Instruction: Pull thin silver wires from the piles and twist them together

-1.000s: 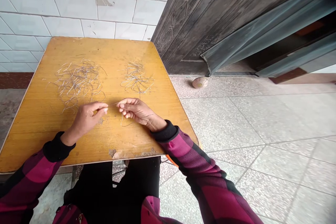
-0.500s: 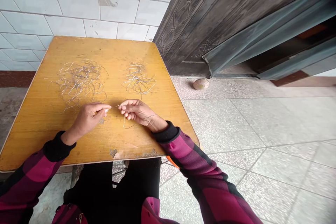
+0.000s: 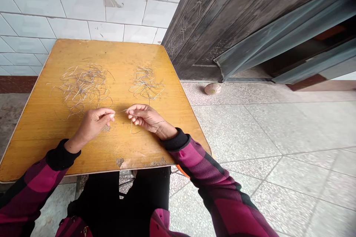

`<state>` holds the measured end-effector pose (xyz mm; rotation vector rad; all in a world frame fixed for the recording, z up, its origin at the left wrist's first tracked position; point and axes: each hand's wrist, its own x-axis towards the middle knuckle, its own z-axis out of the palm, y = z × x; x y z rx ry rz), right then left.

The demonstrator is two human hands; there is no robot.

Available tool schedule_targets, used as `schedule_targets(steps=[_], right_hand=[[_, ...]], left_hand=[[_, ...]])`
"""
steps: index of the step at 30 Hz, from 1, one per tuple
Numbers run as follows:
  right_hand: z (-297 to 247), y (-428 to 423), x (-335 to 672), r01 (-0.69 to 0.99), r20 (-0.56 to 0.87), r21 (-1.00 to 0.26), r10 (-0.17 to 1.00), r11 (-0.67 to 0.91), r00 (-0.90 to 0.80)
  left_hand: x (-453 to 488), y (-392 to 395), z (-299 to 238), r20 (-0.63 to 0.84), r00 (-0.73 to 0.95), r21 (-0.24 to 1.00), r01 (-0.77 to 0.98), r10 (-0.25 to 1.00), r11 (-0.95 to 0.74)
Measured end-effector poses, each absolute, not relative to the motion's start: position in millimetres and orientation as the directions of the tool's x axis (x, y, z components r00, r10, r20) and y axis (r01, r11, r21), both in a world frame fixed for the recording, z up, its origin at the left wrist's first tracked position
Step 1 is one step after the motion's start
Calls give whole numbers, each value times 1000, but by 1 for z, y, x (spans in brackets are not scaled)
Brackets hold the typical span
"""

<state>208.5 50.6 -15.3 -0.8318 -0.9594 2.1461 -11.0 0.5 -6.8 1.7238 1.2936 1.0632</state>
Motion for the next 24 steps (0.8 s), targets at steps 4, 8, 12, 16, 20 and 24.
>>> schedule_targets(steps=[4,8,12,16,20,24], right_hand=[[-14,50,208,-289,-306,-793,762,-536,-572],[-13,48,206,-291,-321,-793,773,-535,-548],[-14,46,204,-291,-321,-797,780,-529,-537],[-15,49,207,-247,-327,-812,762,-529,-558],[-9,60,222,-46,-300,-907,720,-419,-626],[2,68,253,201,-237,-970,718,-137,-654]], left_hand=[[-12,-1,-9,357,111,738,575,928,-353],[-10,-3,-11,534,174,420,795,827,-438],[-9,-3,-15,560,197,313,849,804,-426],[-12,1,-15,535,209,362,819,819,-446],[-15,5,-15,465,251,447,761,849,-470],[-15,9,-18,430,297,406,780,853,-477]])
